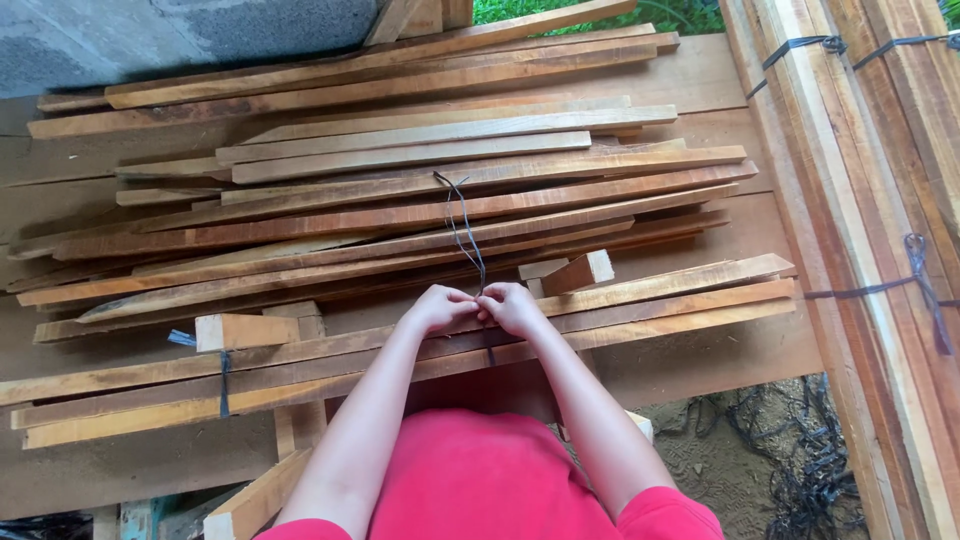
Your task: The person ties a bundle of wooden planks together using a black strap, securing it with a knot. They then lift the bundle and place it on a nearby stack of similar wood. The person proceeds to arrange and align several loose wooden planks on the workbench.
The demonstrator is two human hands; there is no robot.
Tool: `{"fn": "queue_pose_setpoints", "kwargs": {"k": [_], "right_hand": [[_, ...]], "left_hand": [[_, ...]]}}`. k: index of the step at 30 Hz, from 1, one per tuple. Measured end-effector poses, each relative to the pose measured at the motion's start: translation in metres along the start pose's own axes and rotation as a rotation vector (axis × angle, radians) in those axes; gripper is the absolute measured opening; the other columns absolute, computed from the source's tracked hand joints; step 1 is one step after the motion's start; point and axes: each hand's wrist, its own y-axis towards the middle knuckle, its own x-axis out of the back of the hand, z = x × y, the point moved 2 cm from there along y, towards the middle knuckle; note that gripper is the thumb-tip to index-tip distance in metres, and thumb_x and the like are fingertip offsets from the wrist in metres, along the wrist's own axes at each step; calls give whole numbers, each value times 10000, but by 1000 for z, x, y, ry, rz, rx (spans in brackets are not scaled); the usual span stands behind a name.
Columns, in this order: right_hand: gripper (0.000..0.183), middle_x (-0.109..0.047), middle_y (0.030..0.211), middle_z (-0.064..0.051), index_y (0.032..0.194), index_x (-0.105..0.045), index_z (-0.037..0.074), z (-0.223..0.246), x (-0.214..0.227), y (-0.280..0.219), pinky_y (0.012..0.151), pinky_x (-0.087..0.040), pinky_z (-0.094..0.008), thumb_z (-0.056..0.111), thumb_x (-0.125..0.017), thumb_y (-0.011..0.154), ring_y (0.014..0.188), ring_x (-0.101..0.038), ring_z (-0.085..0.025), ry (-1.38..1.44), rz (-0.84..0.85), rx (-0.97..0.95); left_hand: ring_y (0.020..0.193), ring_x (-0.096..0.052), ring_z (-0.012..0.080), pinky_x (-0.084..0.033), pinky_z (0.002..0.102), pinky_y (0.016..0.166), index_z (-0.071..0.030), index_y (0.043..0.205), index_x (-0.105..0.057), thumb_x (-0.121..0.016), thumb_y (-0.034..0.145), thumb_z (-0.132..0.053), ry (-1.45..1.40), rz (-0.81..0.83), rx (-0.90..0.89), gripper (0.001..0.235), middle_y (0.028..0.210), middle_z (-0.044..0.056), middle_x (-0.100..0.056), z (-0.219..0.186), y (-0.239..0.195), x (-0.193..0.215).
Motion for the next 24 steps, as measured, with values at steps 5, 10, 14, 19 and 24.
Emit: {"fn": "queue_pose_setpoints", "kwargs": {"k": [5,10,14,19,24], "right_hand": [[134,-790,809,-5,987,-741,177,-21,-12,2,799,-572,-316,167,-752,853,767,-749,-172,26,-141,113],[178,-795,876,-29,988,-795,207,-15,-11,-16,859,-599,-350,96,-781,850,932,-764,-215,21,-270,300],[177,-747,871,0,980,-794,193,-15,-12,-13,810,-589,-332,70,-733,868,864,-715,-233,-206,-372,659],[169,-708,906,-33,1027,-767,126,-7,-13,-15,821,-588,-345,48,-655,928,878,-697,-258,-331,-367,739],[179,-678,901,-41,1015,-682,153,-1,-4,-27,830,-583,-373,10,-628,922,898,-696,-286,-378,-399,872]], "left_hand": [[1136,-701,216,-543,346,968,-355,1041,-823,-793,806,-448,-41,-45,40,255,1078,-20,-799,7,8,-6],[1108,-709,184,-551,329,939,-385,1020,-822,-796,801,-469,-58,-82,45,236,1040,-57,-799,21,21,-17],[1077,-726,201,-571,352,919,-396,1053,-806,-735,838,-466,-5,-140,-8,237,963,-10,-807,16,11,-17],[1100,-724,200,-568,354,923,-406,1066,-797,-698,872,-471,48,-147,-26,227,984,-20,-807,-1,-11,-9],[1136,-712,226,-554,378,952,-379,1075,-801,-669,889,-459,72,-140,-10,242,1030,-7,-805,-4,-13,-6]]}}
